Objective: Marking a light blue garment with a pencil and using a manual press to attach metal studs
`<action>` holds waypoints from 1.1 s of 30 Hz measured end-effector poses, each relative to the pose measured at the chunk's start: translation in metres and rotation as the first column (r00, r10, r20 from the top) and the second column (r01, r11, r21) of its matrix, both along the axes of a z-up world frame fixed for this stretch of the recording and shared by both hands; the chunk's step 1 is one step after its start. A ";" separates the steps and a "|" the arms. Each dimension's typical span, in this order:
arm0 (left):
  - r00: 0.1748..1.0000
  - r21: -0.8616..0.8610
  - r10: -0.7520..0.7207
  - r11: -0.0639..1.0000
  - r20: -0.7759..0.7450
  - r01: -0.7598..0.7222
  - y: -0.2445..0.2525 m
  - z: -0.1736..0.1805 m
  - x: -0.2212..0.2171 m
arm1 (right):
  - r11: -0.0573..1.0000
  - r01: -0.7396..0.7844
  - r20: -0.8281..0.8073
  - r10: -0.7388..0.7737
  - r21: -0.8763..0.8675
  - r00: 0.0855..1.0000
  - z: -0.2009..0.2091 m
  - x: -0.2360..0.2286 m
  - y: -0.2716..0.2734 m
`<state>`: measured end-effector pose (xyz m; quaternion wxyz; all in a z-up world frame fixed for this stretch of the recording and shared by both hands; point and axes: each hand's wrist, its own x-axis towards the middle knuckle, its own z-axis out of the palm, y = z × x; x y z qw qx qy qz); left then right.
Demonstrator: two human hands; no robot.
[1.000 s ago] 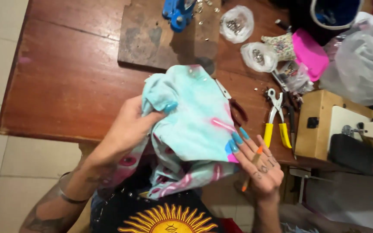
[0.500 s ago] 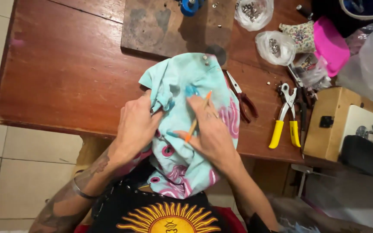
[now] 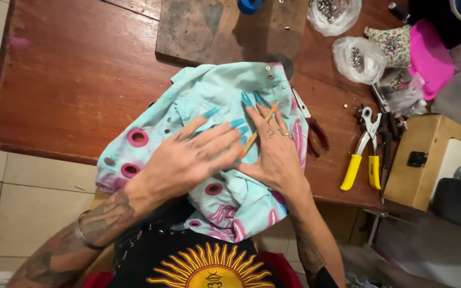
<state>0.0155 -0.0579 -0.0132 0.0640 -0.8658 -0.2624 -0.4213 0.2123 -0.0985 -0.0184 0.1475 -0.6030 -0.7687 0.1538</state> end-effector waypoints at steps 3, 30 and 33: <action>0.971 -0.385 -0.229 0.904 -0.070 0.185 0.014 -0.015 -0.004 | 1.000 -0.008 -0.032 0.008 -0.016 0.999 0.006 0.001 -0.003; 0.875 -0.510 -0.220 0.859 -0.430 -0.035 0.044 -0.011 -0.009 | 0.879 0.452 -0.785 -0.386 -0.152 0.485 -0.007 -0.033 0.011; 0.883 -0.522 -0.221 0.852 -0.414 -0.031 0.040 -0.012 -0.010 | 0.878 0.465 -0.742 -0.386 -0.114 0.548 -0.003 -0.038 0.008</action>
